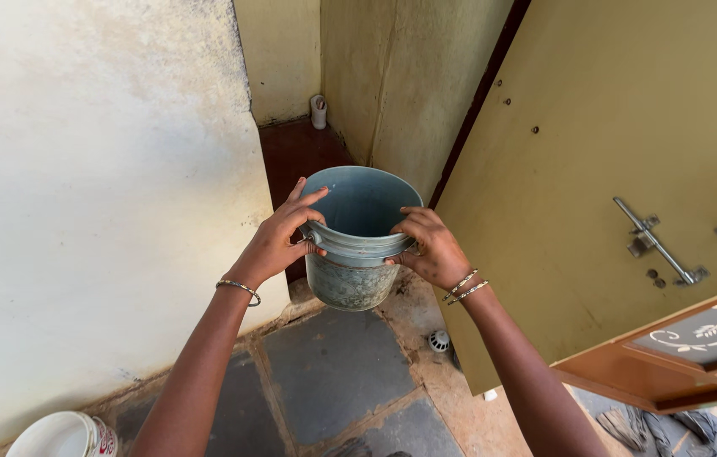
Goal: The person carries a small bucket into a bathroom area, places it on the floor, and uses a green scrubbing pad to clean the inside and outside of the bucket. They repeatedly add water from a nearby container, scrub the bucket, and rinse it.
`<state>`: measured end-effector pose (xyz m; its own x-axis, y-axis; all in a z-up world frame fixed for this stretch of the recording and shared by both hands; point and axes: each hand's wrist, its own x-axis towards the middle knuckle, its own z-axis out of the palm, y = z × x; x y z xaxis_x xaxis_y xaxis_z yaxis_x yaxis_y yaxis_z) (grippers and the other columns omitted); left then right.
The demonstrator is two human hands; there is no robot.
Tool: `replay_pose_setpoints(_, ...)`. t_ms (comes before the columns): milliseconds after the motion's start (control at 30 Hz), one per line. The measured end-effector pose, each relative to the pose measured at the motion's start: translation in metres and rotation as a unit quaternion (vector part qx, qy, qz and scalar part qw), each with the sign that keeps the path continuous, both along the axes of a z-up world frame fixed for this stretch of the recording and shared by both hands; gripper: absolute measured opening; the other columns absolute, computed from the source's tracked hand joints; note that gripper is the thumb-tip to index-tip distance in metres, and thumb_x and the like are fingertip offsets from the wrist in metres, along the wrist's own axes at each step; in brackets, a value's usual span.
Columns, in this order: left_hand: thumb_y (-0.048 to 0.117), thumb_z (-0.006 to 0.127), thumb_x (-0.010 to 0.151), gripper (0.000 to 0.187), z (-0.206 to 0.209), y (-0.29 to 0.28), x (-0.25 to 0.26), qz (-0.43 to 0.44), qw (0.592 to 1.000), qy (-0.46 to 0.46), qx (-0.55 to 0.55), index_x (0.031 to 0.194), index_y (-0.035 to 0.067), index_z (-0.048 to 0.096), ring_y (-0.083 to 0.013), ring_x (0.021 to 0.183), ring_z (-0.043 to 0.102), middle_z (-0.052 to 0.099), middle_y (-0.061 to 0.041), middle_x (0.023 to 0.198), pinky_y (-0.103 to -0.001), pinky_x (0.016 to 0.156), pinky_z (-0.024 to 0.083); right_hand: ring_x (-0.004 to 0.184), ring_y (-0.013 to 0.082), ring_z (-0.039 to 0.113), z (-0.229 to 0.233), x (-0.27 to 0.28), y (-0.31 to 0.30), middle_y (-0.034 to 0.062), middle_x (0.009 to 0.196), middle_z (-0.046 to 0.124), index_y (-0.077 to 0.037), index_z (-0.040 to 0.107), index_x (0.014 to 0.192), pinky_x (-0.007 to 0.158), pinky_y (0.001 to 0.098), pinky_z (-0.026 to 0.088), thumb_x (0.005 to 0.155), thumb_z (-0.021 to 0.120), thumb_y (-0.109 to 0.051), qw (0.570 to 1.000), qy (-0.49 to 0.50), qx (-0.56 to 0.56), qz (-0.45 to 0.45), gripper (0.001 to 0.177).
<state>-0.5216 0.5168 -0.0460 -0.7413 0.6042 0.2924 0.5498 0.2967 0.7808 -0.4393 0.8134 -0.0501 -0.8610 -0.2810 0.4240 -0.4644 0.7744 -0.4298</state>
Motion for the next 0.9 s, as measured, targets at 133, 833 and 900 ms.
replay_pose_setpoints(133, 0.003, 0.081, 0.075, 0.042, -0.012, 0.018, -0.043, 0.02, 0.999, 0.032, -0.013, 0.111, 0.017, 0.067, -0.0277, 0.157, 0.016, 0.035, 0.005, 0.164, -0.043, 0.105, 0.047, 0.13, 0.0349, 0.055, -0.022, -0.037, 0.004, 0.0134, 0.113, 0.072, -0.004, 0.073, 0.102, 0.102, 0.0459, 0.05, 0.062, 0.093, -0.028, 0.999, 0.024, -0.019, -0.042, 0.051)
replay_pose_setpoints(833, 0.056, 0.077, 0.07, 0.094, -0.091, 0.172, -0.167, 0.212, 0.911, 0.265, -0.233, 0.153, 0.026, 0.042, -0.0486, 0.152, -0.004, 0.0, -0.017, 0.168, -0.079, 0.116, 0.008, 0.127, 0.029, 0.054, -0.098, -0.213, 0.071, 0.004, 0.109, 0.071, -0.011, 0.074, 0.107, 0.119, 0.063, 0.025, 0.066, 0.09, -0.026, 0.988, 0.071, -0.005, -0.136, 0.046)
replay_pose_setpoints(900, 0.052, 0.078, 0.069, 0.087, -0.096, 0.183, -0.18, 0.231, 0.91, 0.256, -0.231, 0.147, 0.024, 0.051, -0.048, 0.152, -0.004, 0.002, -0.015, 0.168, -0.079, 0.116, 0.007, 0.127, 0.0291, 0.054, -0.109, -0.224, 0.083, 0.005, 0.109, 0.07, -0.011, 0.073, 0.106, 0.119, 0.064, 0.024, 0.068, 0.089, -0.025, 0.989, 0.081, -0.004, -0.121, 0.044)
